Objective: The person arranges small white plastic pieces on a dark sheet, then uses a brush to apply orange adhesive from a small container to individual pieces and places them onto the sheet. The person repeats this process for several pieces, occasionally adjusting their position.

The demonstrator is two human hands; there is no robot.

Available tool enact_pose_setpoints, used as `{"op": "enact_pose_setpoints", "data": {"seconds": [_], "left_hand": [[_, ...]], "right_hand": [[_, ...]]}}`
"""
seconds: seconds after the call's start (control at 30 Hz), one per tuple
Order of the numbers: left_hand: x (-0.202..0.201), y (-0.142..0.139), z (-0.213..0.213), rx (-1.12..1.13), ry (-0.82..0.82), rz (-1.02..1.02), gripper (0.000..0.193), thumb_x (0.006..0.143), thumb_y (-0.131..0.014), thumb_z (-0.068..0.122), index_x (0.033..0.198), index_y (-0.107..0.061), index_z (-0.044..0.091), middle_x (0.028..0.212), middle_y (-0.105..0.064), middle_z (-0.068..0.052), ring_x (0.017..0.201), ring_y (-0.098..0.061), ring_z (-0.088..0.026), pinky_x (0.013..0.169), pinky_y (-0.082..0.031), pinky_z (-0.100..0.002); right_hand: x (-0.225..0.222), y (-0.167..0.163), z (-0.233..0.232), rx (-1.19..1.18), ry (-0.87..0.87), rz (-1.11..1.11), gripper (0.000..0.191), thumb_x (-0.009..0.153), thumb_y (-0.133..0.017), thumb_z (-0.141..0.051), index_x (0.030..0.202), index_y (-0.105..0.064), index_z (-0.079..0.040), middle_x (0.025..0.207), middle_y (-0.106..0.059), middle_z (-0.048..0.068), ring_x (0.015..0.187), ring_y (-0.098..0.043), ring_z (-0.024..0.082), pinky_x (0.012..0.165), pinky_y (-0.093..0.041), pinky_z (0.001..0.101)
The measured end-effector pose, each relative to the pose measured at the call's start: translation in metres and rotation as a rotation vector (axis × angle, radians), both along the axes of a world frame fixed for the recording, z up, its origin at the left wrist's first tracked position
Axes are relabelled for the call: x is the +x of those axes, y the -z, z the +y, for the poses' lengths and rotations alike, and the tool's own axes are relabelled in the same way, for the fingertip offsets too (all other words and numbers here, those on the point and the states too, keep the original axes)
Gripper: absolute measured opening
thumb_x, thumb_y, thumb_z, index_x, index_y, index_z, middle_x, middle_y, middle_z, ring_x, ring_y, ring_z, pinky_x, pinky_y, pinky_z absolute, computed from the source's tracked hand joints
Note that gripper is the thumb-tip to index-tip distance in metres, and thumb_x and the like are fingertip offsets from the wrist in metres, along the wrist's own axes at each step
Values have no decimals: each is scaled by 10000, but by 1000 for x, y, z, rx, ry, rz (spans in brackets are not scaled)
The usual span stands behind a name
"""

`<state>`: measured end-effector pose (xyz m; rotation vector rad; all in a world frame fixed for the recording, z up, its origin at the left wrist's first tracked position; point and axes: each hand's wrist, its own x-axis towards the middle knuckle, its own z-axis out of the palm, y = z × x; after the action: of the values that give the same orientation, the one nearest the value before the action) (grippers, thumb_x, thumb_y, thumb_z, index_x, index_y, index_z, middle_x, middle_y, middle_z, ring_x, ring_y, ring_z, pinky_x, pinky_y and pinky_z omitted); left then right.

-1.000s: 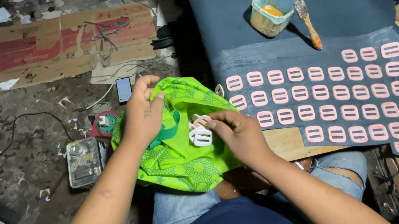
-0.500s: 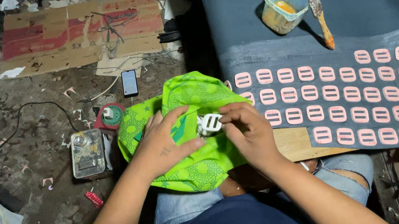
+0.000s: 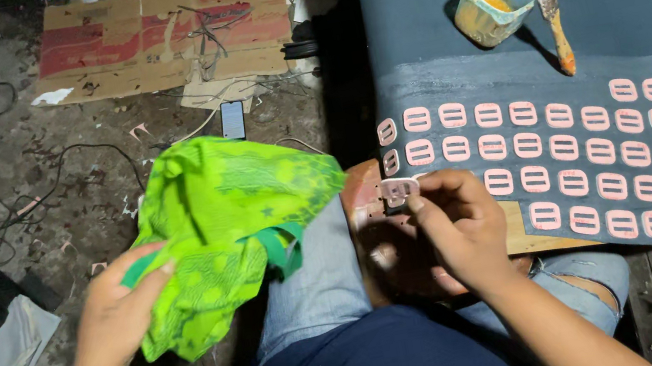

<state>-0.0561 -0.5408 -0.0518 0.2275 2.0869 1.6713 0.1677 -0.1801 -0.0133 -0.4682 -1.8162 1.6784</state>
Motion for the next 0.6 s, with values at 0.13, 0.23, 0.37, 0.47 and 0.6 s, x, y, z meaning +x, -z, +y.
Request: {"op": "enact_pose_setpoints", "data": {"seconds": [0.13, 0.23, 0.37, 0.47, 0.6], "left_hand": [[20, -20, -69, -50, 34, 435, 260, 925, -645, 22, 1164, -698, -67, 1211, -668, -142, 1090, -629, -211, 944, -473, -288], [27, -31, -88, 375, -197, 237, 220, 992, -583, 5, 1187, -672, -40, 1194, -671, -153, 1069, -663, -242, 971, -526, -335], [46, -48, -101, 776, -409, -5, 224, 981, -523, 69, 1130, -681, 14, 1040, -708, -192, 844, -688, -269, 701, -537, -358], [44, -50, -105, 925, -317, 70, 169, 1154, -573, 78, 1152, -654, -70, 977, -685, -213, 759, -644, -271, 645, -517, -362], [33, -37, -124, 273, -438, 116, 228, 995, -596, 92, 1197, -668, 13, 1092, -706, -115, 962, -685, -197, 887, -560, -297]], "right_hand": [[8, 3, 13, 6, 41, -30, 178, 965, -673, 0, 1135, -621, -8, 994, -709, 57, 856, -676, 110, 774, -569, 267], [8, 9, 13, -17, 31, -49, 167, 989, -672, -5, 1146, -616, -6, 962, -699, 64, 839, -675, 116, 770, -562, 263], [5, 13, 8, 32, 30, -87, 165, 999, -674, -11, 1153, -615, 4, 954, -698, 80, 828, -672, 123, 766, -549, 261], [8, 14, 3, 17, 12, -130, 170, 996, -676, -16, 1153, -613, 8, 950, -698, 84, 821, -670, 125, 763, -546, 261], [7, 15, 2, 43, 10, -177, 170, 1001, -676, -21, 1157, -613, 8, 962, -697, 85, 829, -673, 129, 770, -544, 261]]}}
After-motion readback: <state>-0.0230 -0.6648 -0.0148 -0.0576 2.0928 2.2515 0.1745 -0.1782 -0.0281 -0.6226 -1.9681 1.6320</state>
